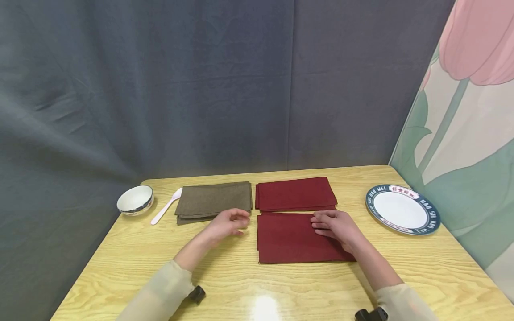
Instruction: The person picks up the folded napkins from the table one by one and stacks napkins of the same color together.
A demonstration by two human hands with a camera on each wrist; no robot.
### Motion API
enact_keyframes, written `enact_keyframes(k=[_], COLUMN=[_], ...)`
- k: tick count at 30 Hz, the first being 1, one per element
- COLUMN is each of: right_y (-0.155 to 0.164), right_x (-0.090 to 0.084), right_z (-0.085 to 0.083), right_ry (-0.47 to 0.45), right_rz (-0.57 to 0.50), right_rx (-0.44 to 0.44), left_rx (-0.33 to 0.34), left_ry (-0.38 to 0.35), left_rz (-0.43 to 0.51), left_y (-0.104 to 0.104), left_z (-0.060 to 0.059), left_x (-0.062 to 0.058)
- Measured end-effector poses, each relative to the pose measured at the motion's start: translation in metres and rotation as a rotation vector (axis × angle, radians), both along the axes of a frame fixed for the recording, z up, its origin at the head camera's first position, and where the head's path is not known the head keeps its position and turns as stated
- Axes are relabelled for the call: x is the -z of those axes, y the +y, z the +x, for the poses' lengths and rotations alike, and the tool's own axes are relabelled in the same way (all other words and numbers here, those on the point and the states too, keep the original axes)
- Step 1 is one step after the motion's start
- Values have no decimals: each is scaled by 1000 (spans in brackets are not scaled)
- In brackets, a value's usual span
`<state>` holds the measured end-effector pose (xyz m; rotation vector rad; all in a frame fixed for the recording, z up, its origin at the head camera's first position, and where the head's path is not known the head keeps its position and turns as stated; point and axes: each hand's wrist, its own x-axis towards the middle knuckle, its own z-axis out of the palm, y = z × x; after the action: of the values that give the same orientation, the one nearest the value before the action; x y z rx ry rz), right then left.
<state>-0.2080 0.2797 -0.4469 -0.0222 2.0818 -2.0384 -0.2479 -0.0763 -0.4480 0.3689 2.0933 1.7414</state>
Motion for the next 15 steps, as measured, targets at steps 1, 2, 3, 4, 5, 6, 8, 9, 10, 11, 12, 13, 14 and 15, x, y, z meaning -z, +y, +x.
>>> enact_keyframes(k=[1, 2, 3, 4, 5, 6, 8, 9, 10, 11, 12, 13, 14, 15], right_y=[2, 5, 7, 10, 12, 14, 19, 21, 23, 25, 28, 30, 32, 34], right_x=[0, 1, 1, 1, 1, 1, 1, 1, 1, 1, 2, 2, 2, 2], right_z=[1, 2, 3, 3, 4, 5, 6, 6, 6, 7, 7, 7, 8, 8], right_ry=[1, 5, 7, 10, 14, 17, 23, 22, 21, 21, 18, 16, 16, 18], right_rz=[-6, -9, -12, -17, -18, -18, -19, -22, -27, -25, -25, -22, -15, -1], right_rx=[1, 1, 1, 2, 3, 5, 7, 8, 11, 11, 13, 15, 17, 16], left_rx=[4, 9, 13, 15, 18, 20, 23, 22, 22, 21, 21, 19, 19, 19], left_ry=[-1, -2, -3, -7, -10, -12, -14, -17, -20, -23, -24, -27, -31, -36], left_rz=[1, 3, 6, 8, 9, 9, 6, 3, 0, -4, -6, -7, -8, -6], left_y=[1, 2, 4, 5, 6, 8, 10, 11, 12, 13, 13, 14, 15, 16], left_z=[0, 1, 1, 1, 1, 1, 1, 1, 1, 1, 1, 1, 1, 1], left_x=[0, 0, 0, -1, -1, -1, 0, 1, 1, 2, 2, 2, 3, 3])
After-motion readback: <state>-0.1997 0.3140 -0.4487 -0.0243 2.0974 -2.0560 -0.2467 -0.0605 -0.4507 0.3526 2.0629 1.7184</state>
